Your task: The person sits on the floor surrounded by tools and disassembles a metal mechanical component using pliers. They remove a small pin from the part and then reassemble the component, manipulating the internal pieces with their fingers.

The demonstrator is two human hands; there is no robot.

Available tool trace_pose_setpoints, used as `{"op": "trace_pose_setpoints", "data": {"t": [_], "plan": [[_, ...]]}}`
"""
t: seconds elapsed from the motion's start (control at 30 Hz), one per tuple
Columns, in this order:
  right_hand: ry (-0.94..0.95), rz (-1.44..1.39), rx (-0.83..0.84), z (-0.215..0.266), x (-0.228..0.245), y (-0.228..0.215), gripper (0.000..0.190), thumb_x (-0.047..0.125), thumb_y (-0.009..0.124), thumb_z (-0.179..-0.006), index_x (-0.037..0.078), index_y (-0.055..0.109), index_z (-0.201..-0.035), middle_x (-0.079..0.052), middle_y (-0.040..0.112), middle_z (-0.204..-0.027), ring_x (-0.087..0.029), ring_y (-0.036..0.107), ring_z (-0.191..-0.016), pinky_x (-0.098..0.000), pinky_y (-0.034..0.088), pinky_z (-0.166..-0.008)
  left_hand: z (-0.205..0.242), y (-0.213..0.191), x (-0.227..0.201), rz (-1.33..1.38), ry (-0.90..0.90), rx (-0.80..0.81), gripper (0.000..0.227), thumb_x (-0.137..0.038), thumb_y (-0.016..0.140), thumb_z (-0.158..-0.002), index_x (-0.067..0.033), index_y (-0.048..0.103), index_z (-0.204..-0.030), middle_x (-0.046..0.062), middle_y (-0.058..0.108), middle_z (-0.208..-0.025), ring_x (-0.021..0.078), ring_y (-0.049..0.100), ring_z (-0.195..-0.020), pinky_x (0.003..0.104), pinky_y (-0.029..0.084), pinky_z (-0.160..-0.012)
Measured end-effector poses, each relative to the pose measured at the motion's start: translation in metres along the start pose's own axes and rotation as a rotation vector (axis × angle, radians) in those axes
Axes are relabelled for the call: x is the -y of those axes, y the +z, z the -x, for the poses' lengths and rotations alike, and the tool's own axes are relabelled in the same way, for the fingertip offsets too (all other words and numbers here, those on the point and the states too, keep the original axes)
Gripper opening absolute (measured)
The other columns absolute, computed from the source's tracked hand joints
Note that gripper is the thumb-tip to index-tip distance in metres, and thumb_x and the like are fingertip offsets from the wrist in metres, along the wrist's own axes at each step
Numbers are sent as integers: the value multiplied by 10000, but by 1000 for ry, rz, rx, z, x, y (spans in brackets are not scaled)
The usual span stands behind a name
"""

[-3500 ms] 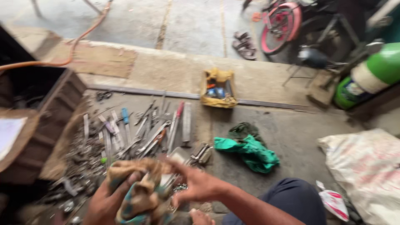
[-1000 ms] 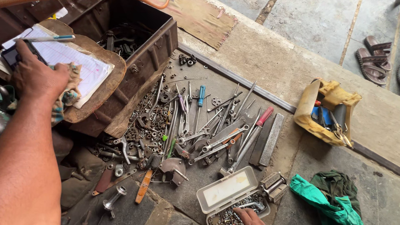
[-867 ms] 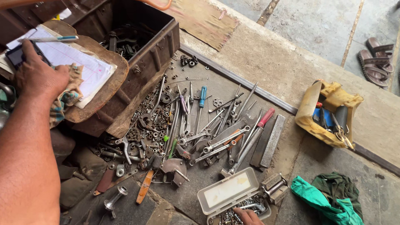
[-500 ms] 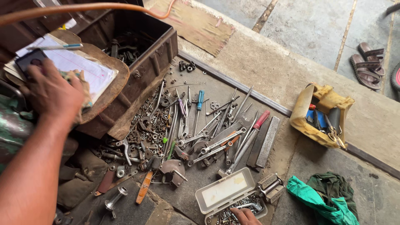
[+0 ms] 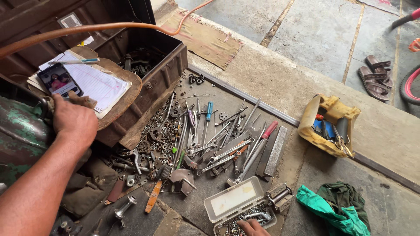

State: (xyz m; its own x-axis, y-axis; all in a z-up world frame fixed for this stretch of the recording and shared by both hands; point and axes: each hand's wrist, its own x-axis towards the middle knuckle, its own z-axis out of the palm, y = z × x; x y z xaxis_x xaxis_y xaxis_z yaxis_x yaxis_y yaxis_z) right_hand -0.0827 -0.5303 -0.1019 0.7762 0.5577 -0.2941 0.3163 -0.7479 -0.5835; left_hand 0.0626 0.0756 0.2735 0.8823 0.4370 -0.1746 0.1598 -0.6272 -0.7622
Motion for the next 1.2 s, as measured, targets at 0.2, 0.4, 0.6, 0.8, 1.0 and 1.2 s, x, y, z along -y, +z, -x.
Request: {"op": "trace_pose_setpoints", "data": {"t": [0.2,0.4,0.6,0.8,1.0,1.2], "plan": [[83,8,-16,6,4,4,411,270,685,-900,269,690,-1311,-89,685,-1073,-233,777,-931,-375,624,-857,-5,-25,8,383,-114,-38,422,-301,428,-1125,17,694,-1206,237,620,-1382,385,577,-1296,623,245,-1244],[-39,100,-403,-6,4,9,329,201,693,-799,261,811,-1100,-35,731,-916,-202,786,-846,-368,635,-785,-68,-4,9,1102,-372,-219,850,-400,660,-953,-54,226,-1596,339,216,-1612,557,206,-1450,695,331,-1069],[54,74,-382,-13,17,0,350,181,667,-838,304,809,-1133,-15,721,-919,-155,783,-816,-330,646,-748,-144,103,19,1453,-432,-606,475,-55,494,-1027,20,395,-1486,239,633,-1412,376,585,-1321,468,443,-1112],[202,53,-184,-10,23,-3,400,208,644,-862,360,772,-1209,16,717,-990,-122,784,-939,-299,643,-831,-195,166,25,1535,-452,-624,396,67,404,-975,13,449,-1365,181,716,-1278,313,655,-1249,417,472,-1093],[177,-61,78,5,12,-15,568,325,779,-878,293,594,-1414,-69,626,-1274,-235,704,-1141,-371,577,-967,-214,184,25,1478,-413,-585,365,12,512,-936,-4,532,-1300,160,699,-1315,267,666,-1284,391,483,-1143],[233,-55,116,6,10,-13,551,242,757,-885,307,603,-1410,-58,633,-1290,-232,707,-1160,-379,577,-991,-217,168,26,627,-268,-544,366,-54,590,-876,-43,680,-1231,146,668,-1367,250,641,-1318,380,503,-1138]]}}
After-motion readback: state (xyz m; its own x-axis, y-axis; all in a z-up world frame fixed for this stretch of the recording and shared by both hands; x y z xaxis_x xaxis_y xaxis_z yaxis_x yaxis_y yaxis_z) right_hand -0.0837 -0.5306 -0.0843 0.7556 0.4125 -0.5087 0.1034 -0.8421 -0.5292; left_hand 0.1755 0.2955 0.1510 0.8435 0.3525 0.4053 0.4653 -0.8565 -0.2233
